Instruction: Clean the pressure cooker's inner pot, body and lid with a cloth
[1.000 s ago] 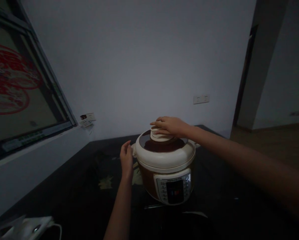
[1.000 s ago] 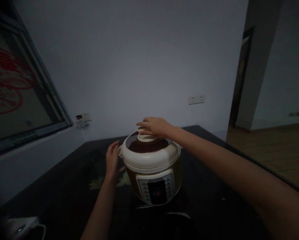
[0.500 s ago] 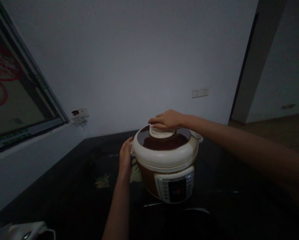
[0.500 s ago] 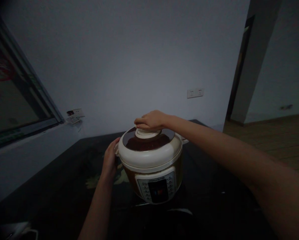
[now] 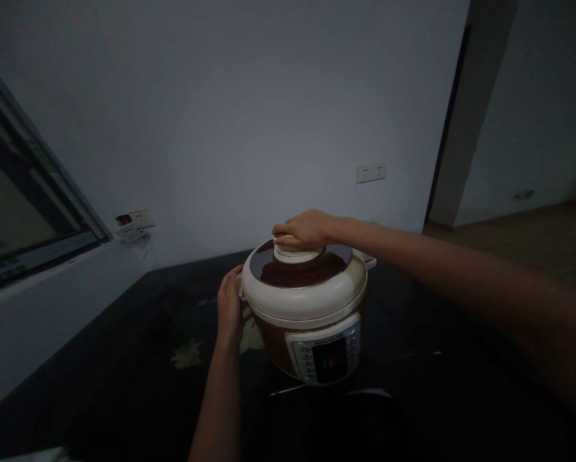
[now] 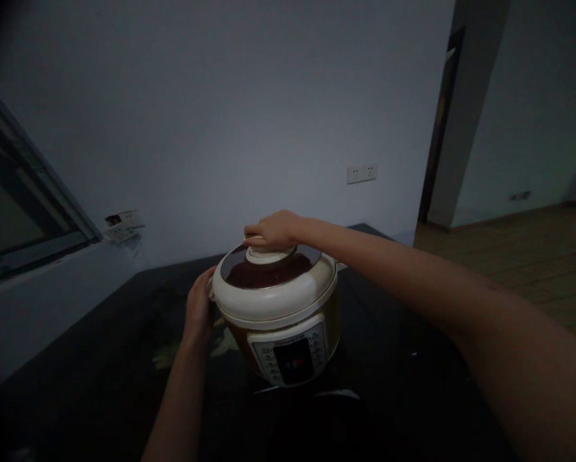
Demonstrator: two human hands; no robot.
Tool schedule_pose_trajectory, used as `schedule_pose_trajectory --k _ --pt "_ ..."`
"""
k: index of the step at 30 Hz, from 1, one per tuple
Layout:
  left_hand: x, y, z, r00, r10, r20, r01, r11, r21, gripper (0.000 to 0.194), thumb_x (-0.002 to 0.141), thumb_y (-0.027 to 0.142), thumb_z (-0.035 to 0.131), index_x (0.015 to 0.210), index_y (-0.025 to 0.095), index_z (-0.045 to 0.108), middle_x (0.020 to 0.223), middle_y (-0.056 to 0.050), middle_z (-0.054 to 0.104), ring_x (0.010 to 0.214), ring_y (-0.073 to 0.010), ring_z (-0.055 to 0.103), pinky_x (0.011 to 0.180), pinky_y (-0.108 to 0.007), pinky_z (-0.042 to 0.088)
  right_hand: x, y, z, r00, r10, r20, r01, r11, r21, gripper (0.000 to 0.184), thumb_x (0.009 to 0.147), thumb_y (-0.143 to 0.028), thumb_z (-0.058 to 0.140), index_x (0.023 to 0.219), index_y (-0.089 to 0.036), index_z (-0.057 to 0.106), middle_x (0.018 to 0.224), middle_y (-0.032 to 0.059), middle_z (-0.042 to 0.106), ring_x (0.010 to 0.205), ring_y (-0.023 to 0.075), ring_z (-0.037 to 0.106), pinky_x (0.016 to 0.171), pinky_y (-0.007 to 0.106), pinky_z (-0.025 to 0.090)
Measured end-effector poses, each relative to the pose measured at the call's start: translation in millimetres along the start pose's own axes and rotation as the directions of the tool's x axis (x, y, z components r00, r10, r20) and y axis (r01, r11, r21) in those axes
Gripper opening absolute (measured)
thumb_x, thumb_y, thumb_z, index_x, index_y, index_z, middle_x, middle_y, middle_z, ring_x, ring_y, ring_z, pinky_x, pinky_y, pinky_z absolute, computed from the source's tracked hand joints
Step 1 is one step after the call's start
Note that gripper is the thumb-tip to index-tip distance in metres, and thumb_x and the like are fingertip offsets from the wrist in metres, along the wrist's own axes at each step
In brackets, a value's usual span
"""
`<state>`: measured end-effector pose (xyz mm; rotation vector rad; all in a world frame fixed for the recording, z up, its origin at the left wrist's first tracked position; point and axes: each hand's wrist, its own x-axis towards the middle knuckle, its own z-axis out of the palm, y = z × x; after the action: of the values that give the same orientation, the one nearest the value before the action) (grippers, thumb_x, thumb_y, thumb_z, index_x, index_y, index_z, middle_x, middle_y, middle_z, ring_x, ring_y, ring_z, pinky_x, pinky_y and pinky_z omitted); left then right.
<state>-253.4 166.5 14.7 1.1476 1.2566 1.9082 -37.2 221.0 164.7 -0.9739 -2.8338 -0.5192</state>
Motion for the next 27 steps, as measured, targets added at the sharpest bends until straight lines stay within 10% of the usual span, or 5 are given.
schedule_pose_trajectory --k 27 --pt "0.0 0.6 -2.7 1.0 0.022 -0.016 -0.02 0.993 0.114 0.043 0.081 0.046 0.05 0.106 0.016 0.068 0.109 -0.009 0.068 0.099 -0.0227 0.061 0.092 -0.038 0.045 -7.0 -14.4 3.8 0.98 0.19 -0.065 -0.181 0.975 0.127 0.057 0.096 -0.06 0.024 0.125 -0.027 0.06 0.114 0.0145 0.068 0.096 0.0297 0.065 0.073 0.038 0.045"
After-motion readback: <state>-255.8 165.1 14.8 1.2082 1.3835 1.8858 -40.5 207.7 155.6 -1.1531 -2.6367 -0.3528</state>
